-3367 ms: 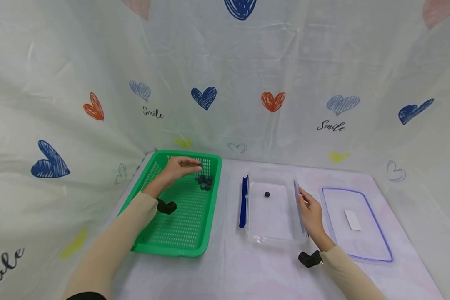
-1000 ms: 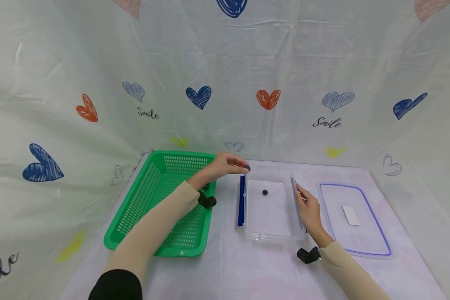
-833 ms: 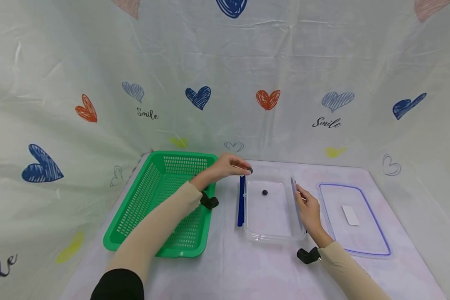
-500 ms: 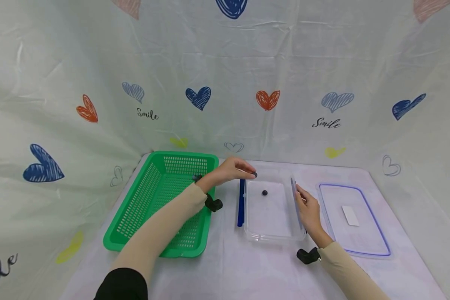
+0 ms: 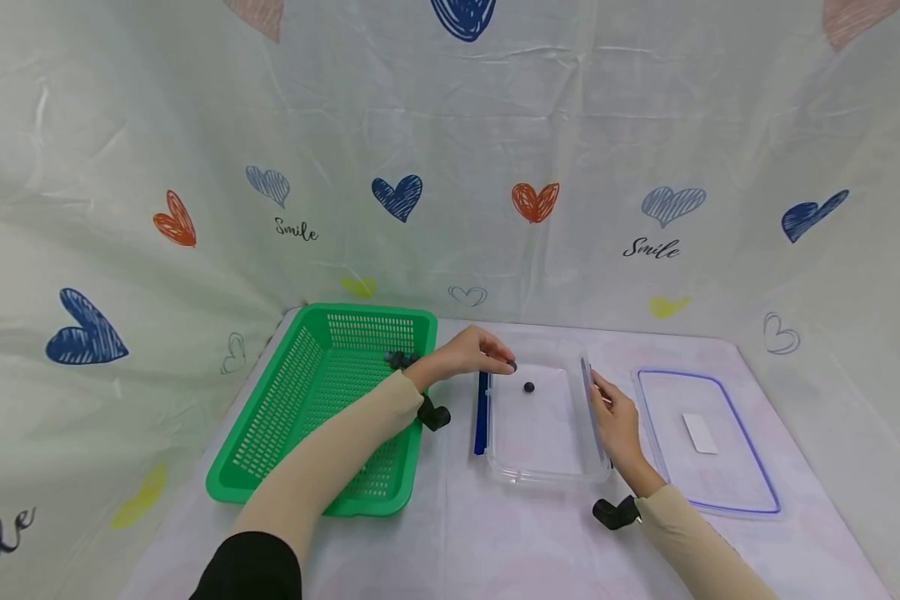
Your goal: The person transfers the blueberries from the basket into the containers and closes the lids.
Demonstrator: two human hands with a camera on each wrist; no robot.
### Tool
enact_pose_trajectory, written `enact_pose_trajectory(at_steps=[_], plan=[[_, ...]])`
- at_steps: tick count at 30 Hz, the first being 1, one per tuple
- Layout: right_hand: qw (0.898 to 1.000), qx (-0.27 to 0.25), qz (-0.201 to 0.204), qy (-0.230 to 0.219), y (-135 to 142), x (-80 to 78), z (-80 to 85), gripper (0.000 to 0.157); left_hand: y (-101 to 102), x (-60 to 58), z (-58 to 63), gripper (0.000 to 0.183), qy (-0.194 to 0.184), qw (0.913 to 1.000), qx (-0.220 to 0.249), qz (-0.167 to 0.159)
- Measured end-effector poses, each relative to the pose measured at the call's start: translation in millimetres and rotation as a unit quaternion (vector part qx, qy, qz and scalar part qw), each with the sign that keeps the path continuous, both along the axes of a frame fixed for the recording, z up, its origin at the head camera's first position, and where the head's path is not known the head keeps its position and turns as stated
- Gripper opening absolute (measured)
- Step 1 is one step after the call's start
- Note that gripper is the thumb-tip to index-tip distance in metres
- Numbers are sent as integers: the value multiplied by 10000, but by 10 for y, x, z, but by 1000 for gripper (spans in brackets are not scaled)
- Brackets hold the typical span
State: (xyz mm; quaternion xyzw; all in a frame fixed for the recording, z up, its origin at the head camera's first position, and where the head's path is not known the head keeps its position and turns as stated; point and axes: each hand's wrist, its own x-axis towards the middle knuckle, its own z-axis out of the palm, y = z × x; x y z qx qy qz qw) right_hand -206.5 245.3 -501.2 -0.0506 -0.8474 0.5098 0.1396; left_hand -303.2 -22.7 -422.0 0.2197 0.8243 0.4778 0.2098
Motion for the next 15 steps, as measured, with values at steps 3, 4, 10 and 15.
enact_pose_trajectory(at_steps=[3,4,10,15], plan=[[10000,-1,20,-22,-3,-2,-3,40,3,8,-22,18,-137,9999,-6,13],[10000,-1,26,-29,-3,-3,-2,40,4,9,-29,19,-171,9999,-4,16],[10000,78,28,-41,-3,1,14,40,5,8,-33,21,-229,9997,35,-24],[10000,88,21,-9,-3,9,17,40,-9,-1,7,23,-84,10000,19,-16]])
